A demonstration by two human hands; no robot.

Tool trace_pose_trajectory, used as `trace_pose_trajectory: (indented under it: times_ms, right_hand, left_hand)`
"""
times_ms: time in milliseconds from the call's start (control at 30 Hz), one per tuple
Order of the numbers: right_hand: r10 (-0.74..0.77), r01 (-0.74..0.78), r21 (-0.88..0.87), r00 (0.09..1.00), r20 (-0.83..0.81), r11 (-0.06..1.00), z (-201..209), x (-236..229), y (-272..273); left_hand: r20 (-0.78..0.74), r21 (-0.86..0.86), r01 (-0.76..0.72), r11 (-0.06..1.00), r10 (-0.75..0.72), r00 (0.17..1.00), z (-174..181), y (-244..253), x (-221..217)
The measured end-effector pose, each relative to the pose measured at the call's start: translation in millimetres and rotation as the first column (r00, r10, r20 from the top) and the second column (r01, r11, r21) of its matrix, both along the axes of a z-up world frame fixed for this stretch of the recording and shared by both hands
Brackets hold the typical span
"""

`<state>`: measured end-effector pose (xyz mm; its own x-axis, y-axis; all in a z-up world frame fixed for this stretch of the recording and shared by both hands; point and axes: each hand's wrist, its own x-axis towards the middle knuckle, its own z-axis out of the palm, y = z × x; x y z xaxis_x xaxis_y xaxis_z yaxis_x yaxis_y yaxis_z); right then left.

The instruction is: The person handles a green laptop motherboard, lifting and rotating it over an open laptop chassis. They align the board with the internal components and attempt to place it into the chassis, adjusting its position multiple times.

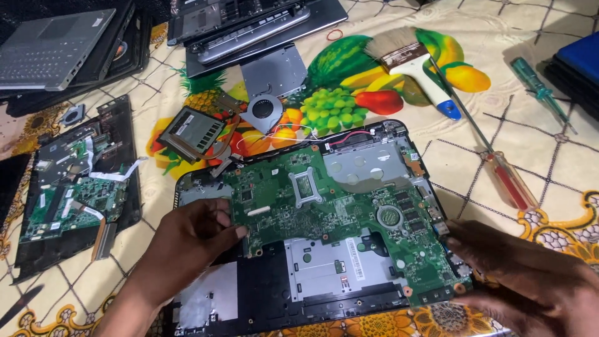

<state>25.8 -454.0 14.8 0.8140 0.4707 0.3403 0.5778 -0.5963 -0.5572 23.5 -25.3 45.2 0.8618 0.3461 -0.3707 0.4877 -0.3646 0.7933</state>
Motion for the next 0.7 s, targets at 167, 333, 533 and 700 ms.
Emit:
trace_pose_trajectory:
  times_ms: [167, 333, 533, 700]
  right_hand:
    - [-0.001, 0.001, -0.013, 1.0, -0.011, 1.0, -4, 5, 4]
    - [0.051, -0.052, -0.107, 0.999, -0.016, 0.993, -18, 13, -12]
    - [0.147, -0.141, -0.083, 0.987, 0.065, 0.986, -23, 15, -13]
    - [0.062, -0.056, -0.122, 0.997, 0.043, 0.991, -18, 11, -12]
  left_hand:
    - [-0.095, 0.075, 0.021, 0.997, -0.014, 0.995, 11, -10, 8]
    - [-0.065, 0.12, 0.074, 0.99, -0.066, 0.996, 11, -12, 11]
    - [-0.072, 0.104, 0.047, 0.994, -0.039, 0.997, 12, -10, 10]
    - [-0.047, 0.097, 0.063, 0.993, -0.058, 0.997, 8, -13, 12]
